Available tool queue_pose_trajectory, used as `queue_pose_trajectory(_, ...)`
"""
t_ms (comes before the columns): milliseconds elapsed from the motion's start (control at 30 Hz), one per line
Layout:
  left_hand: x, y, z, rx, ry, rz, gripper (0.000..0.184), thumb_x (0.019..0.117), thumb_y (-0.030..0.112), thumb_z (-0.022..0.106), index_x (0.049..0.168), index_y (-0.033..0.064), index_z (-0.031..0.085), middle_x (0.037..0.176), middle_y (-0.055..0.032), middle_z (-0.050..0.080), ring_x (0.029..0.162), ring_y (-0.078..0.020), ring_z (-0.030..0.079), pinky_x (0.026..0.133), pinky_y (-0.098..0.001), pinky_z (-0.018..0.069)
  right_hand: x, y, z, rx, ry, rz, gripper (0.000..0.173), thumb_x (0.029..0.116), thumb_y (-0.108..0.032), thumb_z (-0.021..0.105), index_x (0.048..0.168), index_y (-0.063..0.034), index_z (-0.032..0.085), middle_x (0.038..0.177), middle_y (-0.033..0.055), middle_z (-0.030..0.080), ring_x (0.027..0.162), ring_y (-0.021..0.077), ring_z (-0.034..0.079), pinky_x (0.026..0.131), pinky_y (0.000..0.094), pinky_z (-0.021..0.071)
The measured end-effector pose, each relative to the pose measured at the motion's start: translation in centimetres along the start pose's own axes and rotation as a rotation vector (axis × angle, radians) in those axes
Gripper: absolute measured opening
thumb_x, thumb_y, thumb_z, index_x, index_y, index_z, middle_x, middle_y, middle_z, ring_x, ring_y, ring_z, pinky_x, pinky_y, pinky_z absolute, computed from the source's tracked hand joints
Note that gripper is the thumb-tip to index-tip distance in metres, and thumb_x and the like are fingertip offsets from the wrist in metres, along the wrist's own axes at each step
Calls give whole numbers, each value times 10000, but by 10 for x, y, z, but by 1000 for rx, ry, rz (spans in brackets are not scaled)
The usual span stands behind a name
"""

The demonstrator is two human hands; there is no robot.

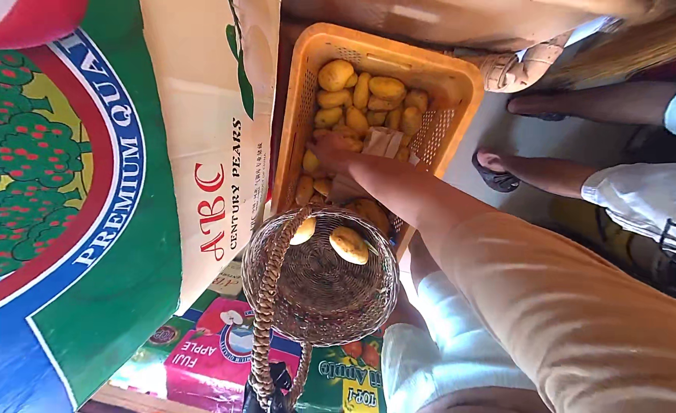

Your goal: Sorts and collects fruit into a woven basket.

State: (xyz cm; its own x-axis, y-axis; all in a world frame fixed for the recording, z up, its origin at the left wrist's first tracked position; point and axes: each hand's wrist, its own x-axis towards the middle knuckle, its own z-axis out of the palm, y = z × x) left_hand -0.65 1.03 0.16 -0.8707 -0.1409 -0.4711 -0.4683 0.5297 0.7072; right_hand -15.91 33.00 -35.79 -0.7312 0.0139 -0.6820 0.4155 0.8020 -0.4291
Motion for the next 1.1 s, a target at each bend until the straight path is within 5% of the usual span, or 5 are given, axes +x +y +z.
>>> queue_pose_trajectory(433, 8, -17, -10, -171, -206, 291, 246, 949, 442, 680, 1046, 228, 750, 873, 70, 737, 751, -53, 691, 654, -213, 566, -78, 31, -56, 372, 425, -10, 743, 841, -531, 747, 1514, -371, 477, 1128, 107, 748, 976, 366, 719, 824, 662, 543)
queue_pose_trajectory(600, 10, -21, -10, -205, -232, 306, 230, 987, 396, 645, 1041, 191, 733, 828, 72, 712, 696, -55, 662, 625, -212, 550, -171, 0, -101, 1165, 984, -185, 753, 825, -264, 864, 1463, -74, 512, 1320, 107, 663, 1120, 195, 696, 932, 430, 624)
queue_pose_trajectory(733, 7, -10, -4, -218, -179, 252, 237, 989, 412, 637, 1053, 200, 719, 804, 106, 689, 651, -20, 624, 587, -174, 530, -280, -57, -83, 1450, 539, -300, 765, 797, -105, 869, 1459, -122, 485, 1149, 124, 707, 956, 218, 730, 808, 419, 648)
queue_pose_trajectory(867, 13, -19, -6, -254, -165, 295, 193, 998, 361, 632, 1022, 185, 709, 792, 101, 694, 639, -13, 635, 547, -164, 516, -306, -113, 7, 1237, 98, -47, 748, 837, -428, 824, 1469, -207, 489, 1190, 97, 705, 1036, 228, 705, 896, 512, 594)
queue_pose_trajectory(1100, 9, -14, -7, -217, -158, 264, 252, 942, 479, 681, 1009, 241, 728, 768, 115, 672, 625, -16, 606, 572, -178, 509, -281, -103, -25, 997, 267, -131, 327, 1028, -356, 578, 1186, -117, 734, 1262, 107, 678, 1158, 225, 654, 1006, 449, 539)
